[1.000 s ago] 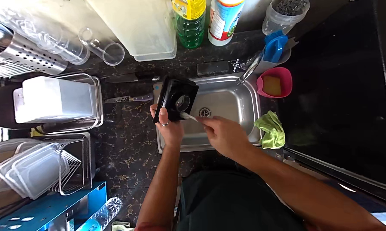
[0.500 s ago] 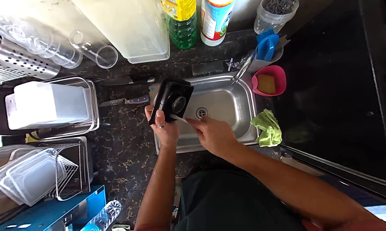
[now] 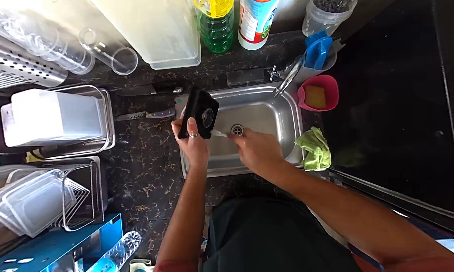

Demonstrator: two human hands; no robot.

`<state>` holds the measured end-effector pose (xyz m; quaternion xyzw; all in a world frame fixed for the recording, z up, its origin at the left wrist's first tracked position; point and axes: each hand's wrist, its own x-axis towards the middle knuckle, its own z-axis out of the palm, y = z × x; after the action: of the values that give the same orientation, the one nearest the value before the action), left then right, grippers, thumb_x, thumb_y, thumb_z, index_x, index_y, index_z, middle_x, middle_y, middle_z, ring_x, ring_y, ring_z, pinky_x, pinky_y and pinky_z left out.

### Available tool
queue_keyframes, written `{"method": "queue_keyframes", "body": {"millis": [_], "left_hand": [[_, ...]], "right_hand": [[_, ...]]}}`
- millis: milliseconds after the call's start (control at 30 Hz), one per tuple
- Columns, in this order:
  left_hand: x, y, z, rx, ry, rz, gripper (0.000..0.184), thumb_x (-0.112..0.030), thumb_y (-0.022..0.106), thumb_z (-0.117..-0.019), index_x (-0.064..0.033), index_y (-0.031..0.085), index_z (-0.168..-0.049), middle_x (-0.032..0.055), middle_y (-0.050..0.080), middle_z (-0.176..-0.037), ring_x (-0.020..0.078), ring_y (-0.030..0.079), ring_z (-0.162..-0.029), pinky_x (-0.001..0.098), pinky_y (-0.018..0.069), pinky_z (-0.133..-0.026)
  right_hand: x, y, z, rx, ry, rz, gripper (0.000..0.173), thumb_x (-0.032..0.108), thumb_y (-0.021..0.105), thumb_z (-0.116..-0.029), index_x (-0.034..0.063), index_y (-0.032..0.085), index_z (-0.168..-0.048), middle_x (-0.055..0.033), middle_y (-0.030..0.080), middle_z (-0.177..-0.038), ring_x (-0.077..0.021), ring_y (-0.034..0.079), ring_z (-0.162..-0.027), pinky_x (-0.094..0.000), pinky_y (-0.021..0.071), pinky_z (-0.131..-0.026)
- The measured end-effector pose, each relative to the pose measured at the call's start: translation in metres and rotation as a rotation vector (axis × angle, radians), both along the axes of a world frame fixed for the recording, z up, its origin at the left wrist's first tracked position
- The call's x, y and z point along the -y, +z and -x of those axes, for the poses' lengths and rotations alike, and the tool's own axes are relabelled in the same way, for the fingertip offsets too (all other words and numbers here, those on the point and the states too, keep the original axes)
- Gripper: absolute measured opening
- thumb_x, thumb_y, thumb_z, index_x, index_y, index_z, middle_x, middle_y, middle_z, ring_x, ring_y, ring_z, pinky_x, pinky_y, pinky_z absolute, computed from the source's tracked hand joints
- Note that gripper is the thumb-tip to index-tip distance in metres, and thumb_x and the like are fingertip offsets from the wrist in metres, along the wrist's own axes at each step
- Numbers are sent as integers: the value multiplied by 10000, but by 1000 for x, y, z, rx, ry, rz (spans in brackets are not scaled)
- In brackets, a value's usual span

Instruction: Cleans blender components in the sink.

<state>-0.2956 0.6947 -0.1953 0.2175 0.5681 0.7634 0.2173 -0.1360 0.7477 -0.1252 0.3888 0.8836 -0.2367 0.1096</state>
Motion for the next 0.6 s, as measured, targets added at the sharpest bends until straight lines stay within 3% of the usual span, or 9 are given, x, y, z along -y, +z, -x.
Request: {"method": "queue_keyframes", "body": {"millis": [133, 200, 300, 467, 533, 600], "left_hand": [[-2, 6, -9, 25, -12, 67, 282, -420, 649, -994, -185, 533, -1099, 0, 650, -1038, 133, 663, -952, 350, 593, -805], [-1, 4, -5, 45, 14, 102, 284, -423, 661, -986, -183, 537, -1074, -4, 640, -975, 128, 657, -901, 347, 592, -773], [5, 1, -2, 91, 7, 114, 323, -468, 660, -977, -189, 529, -1074, -9, 636, -959, 127, 657, -901, 357, 591, -795], [0, 8, -4, 135, 1, 190, 346, -467, 668, -972, -170, 539, -1092, 10, 645, -975, 145, 663, -912, 377, 592, -807], [3, 10, 1, 192, -3, 272, 376, -470, 660, -978, -167, 534, -1161, 24, 664, -1028, 156, 673, -960, 388, 591, -838], [1, 18, 0, 296, -25, 329, 442, -444, 626, -1008, -141, 504, -1305, 70, 681, -1139, 200, 685, -1048, 441, 593, -895]], "right_hand": [[-7, -15, 5, 1, 23, 27, 530, 165, 584, -977, 370, 566, -1466, -169, 674, -1070, -346, 683, -777, -510, 539, -595], [-13, -14, -3, 12, 39, 18, 501, 160, 582, -975, 349, 600, -1439, -165, 681, -1040, -344, 684, -769, -511, 541, -597], [-16, -5, -2, 40, 17, 13, 465, 195, 560, -987, 353, 620, -1420, -138, 678, -979, -318, 676, -758, -487, 524, -586], [-13, -17, 1, 4, 63, -11, 468, 150, 595, -967, 320, 641, -1401, -168, 685, -1014, -341, 683, -770, -495, 536, -589], [-16, -5, -1, 37, 84, -42, 442, 149, 599, -961, 304, 664, -1370, -159, 673, -967, -333, 671, -756, -477, 520, -574], [-15, -6, 2, 5, 127, -56, 441, 142, 606, -956, 311, 671, -1358, -148, 671, -953, -328, 663, -741, -468, 510, -565]]}}
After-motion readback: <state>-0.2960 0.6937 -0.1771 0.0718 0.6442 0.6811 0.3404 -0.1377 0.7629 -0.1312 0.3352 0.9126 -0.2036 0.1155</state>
